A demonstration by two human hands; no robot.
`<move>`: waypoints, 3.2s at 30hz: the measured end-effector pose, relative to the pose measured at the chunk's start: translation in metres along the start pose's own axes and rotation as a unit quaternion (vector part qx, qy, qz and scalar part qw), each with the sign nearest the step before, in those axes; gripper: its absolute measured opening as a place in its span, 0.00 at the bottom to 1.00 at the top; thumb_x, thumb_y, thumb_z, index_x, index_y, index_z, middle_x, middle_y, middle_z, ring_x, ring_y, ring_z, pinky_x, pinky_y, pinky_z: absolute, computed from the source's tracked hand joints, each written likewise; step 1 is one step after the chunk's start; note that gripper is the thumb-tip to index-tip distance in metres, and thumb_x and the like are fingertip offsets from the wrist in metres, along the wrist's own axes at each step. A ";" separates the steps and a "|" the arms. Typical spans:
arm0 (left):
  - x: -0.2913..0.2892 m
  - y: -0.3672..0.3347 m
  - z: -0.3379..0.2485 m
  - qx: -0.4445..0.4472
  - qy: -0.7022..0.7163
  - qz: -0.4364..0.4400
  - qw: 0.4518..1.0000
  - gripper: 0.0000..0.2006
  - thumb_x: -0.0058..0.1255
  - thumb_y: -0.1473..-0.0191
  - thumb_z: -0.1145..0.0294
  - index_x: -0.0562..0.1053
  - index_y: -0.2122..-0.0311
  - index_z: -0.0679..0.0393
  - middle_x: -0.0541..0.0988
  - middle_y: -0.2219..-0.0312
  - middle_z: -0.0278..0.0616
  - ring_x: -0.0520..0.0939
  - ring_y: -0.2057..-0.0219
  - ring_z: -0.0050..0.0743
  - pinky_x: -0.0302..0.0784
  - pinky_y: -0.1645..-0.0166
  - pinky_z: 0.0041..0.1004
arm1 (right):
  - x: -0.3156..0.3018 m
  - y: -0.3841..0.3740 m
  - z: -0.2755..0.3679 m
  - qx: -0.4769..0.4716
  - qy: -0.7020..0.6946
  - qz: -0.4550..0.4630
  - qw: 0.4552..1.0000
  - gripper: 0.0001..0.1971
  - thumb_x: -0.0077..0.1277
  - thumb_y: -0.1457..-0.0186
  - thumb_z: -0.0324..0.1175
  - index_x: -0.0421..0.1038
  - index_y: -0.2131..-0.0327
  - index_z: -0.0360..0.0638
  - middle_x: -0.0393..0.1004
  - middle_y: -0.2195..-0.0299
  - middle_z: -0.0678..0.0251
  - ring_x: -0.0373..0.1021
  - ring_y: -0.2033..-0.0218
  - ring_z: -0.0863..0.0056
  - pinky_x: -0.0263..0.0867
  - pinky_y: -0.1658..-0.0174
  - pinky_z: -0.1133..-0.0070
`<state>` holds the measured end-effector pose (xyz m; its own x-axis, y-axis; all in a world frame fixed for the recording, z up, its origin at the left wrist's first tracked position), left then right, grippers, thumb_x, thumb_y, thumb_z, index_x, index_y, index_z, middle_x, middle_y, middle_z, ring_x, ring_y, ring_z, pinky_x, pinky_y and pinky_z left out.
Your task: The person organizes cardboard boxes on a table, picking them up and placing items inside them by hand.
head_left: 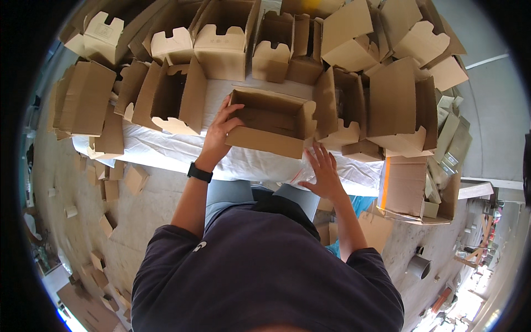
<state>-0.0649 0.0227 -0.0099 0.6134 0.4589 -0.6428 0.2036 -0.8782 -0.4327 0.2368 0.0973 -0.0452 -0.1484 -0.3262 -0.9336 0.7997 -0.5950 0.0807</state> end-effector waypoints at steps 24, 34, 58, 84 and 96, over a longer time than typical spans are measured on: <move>0.002 -0.001 0.002 0.003 -0.005 -0.001 1.000 0.03 0.55 0.54 0.78 0.74 0.73 0.57 0.72 0.47 0.39 0.58 0.35 0.51 0.62 0.36 0.42 | 0.026 -0.006 -0.005 0.038 -0.089 -0.224 0.970 0.28 0.55 0.61 0.20 0.65 0.52 0.42 0.70 0.57 0.57 0.65 0.53 0.53 0.61 0.51 0.63; 0.001 -0.001 0.000 0.008 -0.002 0.004 1.000 0.04 0.56 0.56 0.79 0.74 0.73 0.57 0.72 0.47 0.40 0.58 0.35 0.52 0.60 0.35 0.42 | -0.057 -0.002 0.046 0.060 -0.456 0.073 0.885 0.15 0.49 0.50 0.18 0.74 0.57 0.42 0.75 0.57 0.64 0.71 0.50 0.66 0.68 0.50 0.71; 0.001 -0.001 0.001 0.009 0.019 -0.003 1.000 0.04 0.56 0.57 0.78 0.75 0.73 0.56 0.71 0.47 0.40 0.58 0.35 0.53 0.60 0.36 0.41 | -0.011 -0.182 0.070 -0.155 -0.159 0.117 0.968 0.24 0.53 0.44 0.40 0.66 0.44 0.46 0.65 0.44 0.52 0.62 0.42 0.56 0.58 0.41 0.70; 0.000 -0.002 -0.001 0.018 0.002 0.001 1.000 0.04 0.55 0.55 0.79 0.75 0.71 0.57 0.72 0.48 0.42 0.59 0.36 0.54 0.62 0.37 0.42 | -0.082 -0.106 0.114 -0.163 -0.311 -0.199 0.915 0.13 0.51 0.43 0.30 0.73 0.54 0.43 0.72 0.50 0.59 0.70 0.52 0.58 0.67 0.50 0.70; -0.007 -0.008 -0.013 0.011 -0.035 0.034 0.999 0.03 0.55 0.55 0.78 0.74 0.73 0.57 0.59 0.37 0.46 0.59 0.35 0.52 0.62 0.37 0.40 | -0.063 -0.043 0.056 0.078 -0.340 -0.375 0.859 0.18 0.40 0.37 0.23 0.64 0.44 0.40 0.70 0.47 0.56 0.67 0.45 0.65 0.60 0.43 0.75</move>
<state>-0.0611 0.0245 0.0065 0.5693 0.4080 -0.7137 0.1465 -0.9046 -0.4003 0.1795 0.1024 0.0295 -0.9362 -0.1295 -0.3268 0.2497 -0.8993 -0.3590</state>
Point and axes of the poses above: each hand's wrist, its own y-axis away from the middle knuckle, its own x-axis out of the palm, z = x × y, the point moved 5 cm from there along -y, towards the middle knuckle
